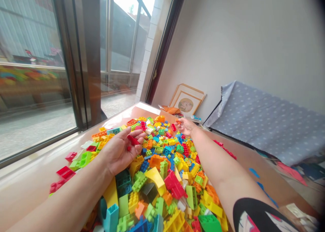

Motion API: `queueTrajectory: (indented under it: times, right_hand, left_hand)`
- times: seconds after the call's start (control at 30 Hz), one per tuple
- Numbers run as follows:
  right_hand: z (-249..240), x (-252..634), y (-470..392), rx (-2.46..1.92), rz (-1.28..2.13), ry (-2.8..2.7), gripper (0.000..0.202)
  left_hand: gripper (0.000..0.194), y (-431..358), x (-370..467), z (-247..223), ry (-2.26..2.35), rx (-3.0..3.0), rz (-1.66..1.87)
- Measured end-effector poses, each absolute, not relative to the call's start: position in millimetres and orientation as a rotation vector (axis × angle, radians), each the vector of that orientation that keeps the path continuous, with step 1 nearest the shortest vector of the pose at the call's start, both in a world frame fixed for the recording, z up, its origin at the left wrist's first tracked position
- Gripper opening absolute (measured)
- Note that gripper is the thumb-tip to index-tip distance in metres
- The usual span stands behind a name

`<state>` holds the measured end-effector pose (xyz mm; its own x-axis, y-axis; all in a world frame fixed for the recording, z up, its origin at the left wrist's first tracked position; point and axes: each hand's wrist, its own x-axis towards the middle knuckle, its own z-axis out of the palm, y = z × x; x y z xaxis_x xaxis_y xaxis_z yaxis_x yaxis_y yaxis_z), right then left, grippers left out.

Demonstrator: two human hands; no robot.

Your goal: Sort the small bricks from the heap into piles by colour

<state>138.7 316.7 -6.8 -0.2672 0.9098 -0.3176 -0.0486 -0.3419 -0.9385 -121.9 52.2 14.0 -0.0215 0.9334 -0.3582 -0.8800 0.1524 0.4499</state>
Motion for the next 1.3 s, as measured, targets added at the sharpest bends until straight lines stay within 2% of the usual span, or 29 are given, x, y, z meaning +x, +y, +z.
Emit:
queueTrajectory:
  times: [0.07,0.13,0.37,0.63,0.87,1.17,1.3]
  right_hand:
    - [-1.1,147.1,314.3,-1.19,1.714,-1.091,0.009]
    - [1.9,153.7,309.8,-1.113,1.727,-1.049,0.003]
    - [-1.3,166.0,293.7,-0.924,1.701,-1.017,0.012]
    - [-1.1,168.6,293.8,-1.069,1.591,-1.257,0.009]
    - [-10.1,163.5,282.4,-1.458,1.35,-1.858,0.016]
    - [-20.3,129.7,282.0,-1.661,0.705,-2.493,0.018]
    - [-20.8,124.9,286.8,-1.71,0.59,-2.604,0.009]
  left_hand:
    - [0.029,52.0,-121.9,14.5,0.658,0.095,1.448]
    - [0.029,51.8,-122.0,15.0,0.651,0.094,1.445]
    - [0.03,52.3,-123.1,14.0,0.673,0.126,1.442]
    - [0.033,53.5,-123.6,12.6,0.685,0.202,1.451]
    - [0.034,53.3,-122.8,12.7,0.694,0.199,1.449]
    - [0.029,51.8,-122.8,15.0,0.656,0.081,1.426]
    - [0.029,52.3,-123.0,14.8,0.653,0.078,1.43]
